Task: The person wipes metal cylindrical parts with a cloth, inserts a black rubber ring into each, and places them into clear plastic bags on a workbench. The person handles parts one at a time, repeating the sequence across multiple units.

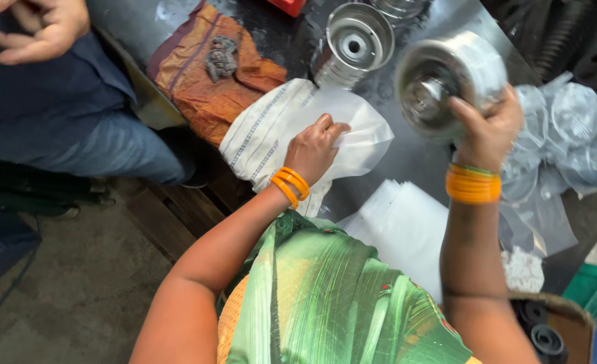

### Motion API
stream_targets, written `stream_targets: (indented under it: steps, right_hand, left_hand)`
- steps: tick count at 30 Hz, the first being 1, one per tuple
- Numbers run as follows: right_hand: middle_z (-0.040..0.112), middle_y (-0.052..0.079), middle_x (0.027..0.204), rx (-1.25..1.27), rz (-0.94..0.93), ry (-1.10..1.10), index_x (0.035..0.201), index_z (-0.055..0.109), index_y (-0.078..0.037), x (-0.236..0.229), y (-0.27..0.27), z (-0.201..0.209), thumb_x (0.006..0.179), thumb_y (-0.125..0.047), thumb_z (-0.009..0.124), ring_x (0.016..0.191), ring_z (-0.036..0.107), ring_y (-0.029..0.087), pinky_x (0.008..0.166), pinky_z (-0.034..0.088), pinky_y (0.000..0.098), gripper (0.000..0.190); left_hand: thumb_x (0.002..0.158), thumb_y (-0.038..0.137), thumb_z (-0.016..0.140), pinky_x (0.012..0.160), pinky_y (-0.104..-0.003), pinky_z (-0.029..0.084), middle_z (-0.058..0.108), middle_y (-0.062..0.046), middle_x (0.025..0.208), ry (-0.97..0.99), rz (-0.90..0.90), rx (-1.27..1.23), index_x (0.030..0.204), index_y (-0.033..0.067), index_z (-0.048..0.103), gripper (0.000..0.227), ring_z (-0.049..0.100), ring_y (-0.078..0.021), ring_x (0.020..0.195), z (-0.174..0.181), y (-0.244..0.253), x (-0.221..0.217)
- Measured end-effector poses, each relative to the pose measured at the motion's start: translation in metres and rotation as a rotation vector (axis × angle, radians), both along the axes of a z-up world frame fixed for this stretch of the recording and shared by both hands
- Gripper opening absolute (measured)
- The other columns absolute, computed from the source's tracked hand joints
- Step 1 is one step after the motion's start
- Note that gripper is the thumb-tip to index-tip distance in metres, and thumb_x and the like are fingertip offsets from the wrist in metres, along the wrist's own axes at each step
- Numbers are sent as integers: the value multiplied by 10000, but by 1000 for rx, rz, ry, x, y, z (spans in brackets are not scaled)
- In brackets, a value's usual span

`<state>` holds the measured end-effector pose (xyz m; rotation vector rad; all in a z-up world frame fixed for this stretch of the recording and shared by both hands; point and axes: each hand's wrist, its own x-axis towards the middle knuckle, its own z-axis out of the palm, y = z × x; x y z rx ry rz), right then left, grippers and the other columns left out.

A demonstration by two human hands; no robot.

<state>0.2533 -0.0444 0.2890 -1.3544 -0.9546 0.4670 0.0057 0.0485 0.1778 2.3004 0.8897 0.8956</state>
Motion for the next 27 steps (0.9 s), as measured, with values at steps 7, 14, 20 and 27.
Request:
stream_targets:
  steps: [7, 14, 20, 27]
  right_hand:
    - [681, 118, 1283, 244, -195, 588, 1385, 566, -14, -84, -145, -57, 820, -48, 739, 1164, 686, 241, 1069, 565, 403, 593]
    - [712, 74, 1175, 270, -321, 1090, 1226, 614, -54, -96, -157, -157, 872, -128, 713, 1107, 691, 216, 1059, 550, 417, 375]
    - [644, 53, 1274, 180, -232, 751, 1373, 536, -83, -107, -146, -162, 969, -168, 684, 1191, 635, 203, 1090, 492, 413, 438]
    - [660, 85, 1289, 410, -101, 1124, 1338, 513, -79, -81, -152, -176, 950, -227, 604, 1210, 650, 238, 1171, 485, 438, 425]
  left_hand:
    - [884, 181, 735, 738, -422, 597, 660, -82, 1083, -90, -161, -203, 1321, 185, 612, 454, 716, -330, 833, 3, -29, 64]
    - [885, 162, 685, 641, -396, 601, 677, -70, 1030, 93, -365, 44, 1469, 197, 541, 602, 736, -262, 814, 6, -61, 80]
    - [919, 181, 679, 636, -353, 603, 681, -22, 1001, 20, -636, 352, 1506, 204, 502, 613, 737, -184, 812, 14, -83, 85]
    - [912, 139, 628, 462, -322, 552, 688, -7, 879, 113, -634, 468, 1487, 195, 535, 585, 714, -165, 658, 28, -71, 68]
